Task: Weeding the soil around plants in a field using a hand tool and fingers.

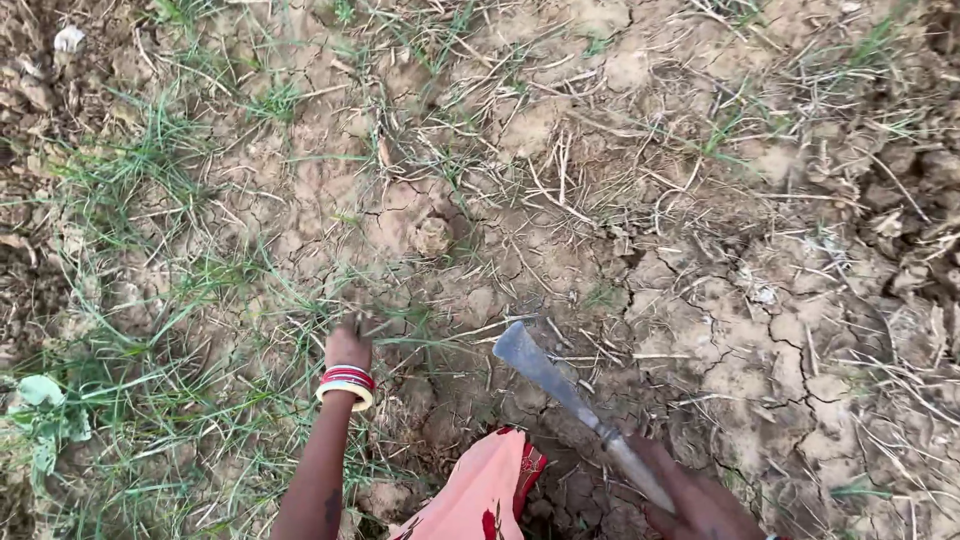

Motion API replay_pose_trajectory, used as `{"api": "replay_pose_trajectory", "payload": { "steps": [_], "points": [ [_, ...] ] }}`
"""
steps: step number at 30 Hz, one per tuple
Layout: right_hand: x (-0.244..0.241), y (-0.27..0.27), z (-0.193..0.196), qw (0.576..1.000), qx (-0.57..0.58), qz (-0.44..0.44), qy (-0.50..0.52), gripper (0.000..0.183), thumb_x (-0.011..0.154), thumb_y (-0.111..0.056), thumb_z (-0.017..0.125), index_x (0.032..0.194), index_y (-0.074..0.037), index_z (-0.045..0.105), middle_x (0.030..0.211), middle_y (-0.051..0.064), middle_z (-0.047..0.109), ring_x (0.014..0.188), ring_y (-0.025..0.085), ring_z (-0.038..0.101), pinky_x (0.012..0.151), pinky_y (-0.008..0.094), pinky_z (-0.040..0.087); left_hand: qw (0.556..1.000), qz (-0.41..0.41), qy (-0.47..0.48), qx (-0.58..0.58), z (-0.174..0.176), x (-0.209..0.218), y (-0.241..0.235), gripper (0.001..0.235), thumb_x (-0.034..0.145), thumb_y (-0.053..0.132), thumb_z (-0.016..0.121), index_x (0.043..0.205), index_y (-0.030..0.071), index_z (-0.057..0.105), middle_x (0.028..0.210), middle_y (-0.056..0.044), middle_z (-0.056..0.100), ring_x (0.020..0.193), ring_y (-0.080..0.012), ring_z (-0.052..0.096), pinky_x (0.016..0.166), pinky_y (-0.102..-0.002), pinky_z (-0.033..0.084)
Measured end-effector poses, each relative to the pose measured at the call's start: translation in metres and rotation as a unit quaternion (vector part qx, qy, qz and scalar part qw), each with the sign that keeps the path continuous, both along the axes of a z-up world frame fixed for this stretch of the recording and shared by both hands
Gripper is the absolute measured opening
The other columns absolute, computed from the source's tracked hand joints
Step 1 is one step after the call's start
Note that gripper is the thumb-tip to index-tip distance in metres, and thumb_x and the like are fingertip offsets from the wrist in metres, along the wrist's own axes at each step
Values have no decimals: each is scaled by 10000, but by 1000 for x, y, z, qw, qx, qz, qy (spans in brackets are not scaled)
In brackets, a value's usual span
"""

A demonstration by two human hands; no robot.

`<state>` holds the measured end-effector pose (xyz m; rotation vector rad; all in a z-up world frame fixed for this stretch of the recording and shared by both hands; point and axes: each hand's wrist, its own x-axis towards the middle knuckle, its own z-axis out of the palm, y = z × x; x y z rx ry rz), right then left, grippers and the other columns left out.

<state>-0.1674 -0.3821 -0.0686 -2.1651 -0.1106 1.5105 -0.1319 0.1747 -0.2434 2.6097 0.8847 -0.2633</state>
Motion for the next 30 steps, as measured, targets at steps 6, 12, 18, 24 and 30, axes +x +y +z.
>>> {"api": "replay_pose_trajectory", "payload": {
  "steps": [6,12,18,24,30],
  "points": [
    [49,72,-15,989,121,-41,-73,653,940,-270,615,1515,-352,317,1060,105,742,699,183,770,619,380,644,998,7,-32,62,-23,-5,28,300,1007,275,597,1056,-5,690,917,-297,719,861,-465,713,764,-558,578],
    [111,203,-84,976,132,-110,-136,525,928,-219,597,1415,-224,401,930,122,660,648,278,654,531,389,549,998,41,-42,-33,-7,24,-5,313,934,190,556,1195,74,685,947,-235,741,784,-415,748,699,-529,612],
    [57,169,-83,950,141,-99,-260,611,940,-334,548,1505,-255,327,1026,215,715,796,407,724,672,537,590,993,-27,-98,-64,-15,79,-40,313,942,245,628,1212,110,708,958,-239,742,836,-405,737,747,-514,597],
    [-1,88,-157,970,-11,-110,-218,723,939,-439,549,1557,-289,206,905,234,763,750,436,742,676,528,604,949,-293,-118,14,26,151,-110,298,910,72,551,1155,111,717,1028,-200,743,899,-391,723,764,-495,588],
    [-26,72,-213,942,-9,-204,-266,624,920,-424,597,1431,-204,313,910,261,740,748,464,733,642,571,598,927,-351,16,130,-51,181,-147,233,971,99,521,1077,22,713,1017,-225,748,896,-337,756,712,-452,628]
  ]
}}
